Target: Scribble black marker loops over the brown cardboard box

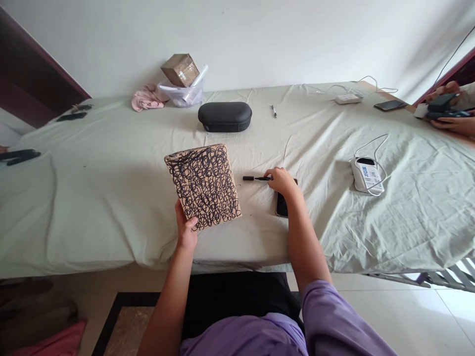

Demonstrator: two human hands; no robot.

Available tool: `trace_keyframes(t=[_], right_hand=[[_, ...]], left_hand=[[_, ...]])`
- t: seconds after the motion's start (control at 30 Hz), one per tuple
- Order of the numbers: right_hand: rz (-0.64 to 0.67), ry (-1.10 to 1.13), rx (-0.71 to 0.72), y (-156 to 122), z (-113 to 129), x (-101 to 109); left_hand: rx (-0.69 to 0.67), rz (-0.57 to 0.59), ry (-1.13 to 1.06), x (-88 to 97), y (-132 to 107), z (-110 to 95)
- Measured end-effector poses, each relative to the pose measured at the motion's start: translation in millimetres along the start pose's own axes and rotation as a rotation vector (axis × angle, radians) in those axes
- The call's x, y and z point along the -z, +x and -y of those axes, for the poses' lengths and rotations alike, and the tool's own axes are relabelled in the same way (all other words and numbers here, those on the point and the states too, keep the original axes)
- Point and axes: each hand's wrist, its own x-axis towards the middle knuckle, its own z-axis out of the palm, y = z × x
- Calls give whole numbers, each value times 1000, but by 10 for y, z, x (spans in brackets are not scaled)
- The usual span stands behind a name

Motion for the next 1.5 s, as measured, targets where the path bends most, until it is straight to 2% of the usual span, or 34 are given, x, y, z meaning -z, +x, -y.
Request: trace_keyframes(t=[0.13,0.27,0.5,0.67,0.87,1.07,1.2,1.33,1.43,1.5], right_hand=[[-18,9,-12,15,-17,-24],[-4,48,52,33,56,-55],[-41,72,137,70,275,-225],[-91,15,172,43,530,-377],[-109,-5,161,81,784,-508],[-101,-14,98,124,843,-519],[-248,215,56,123,767,-427],[-463,653,28,56,690,-289],[-523,981,18,22,675,-218],[-508,1108,-20,25,672,-199]], left_hand=[[-14,2,-15,-6,6,2],[-28,0,-8,-4,6,2],[-38,13,-23,-5,-3,-2],[-22,2,-18,-16,-8,-20],[-23,5,-30,-22,-5,-29],[-35,17,-46,-16,-10,-24],[-27,11,-34,-16,-14,-26],[-16,3,-22,-18,-16,-26],[-20,6,-29,-20,-20,-29],[-23,7,-27,-22,-24,-33]])
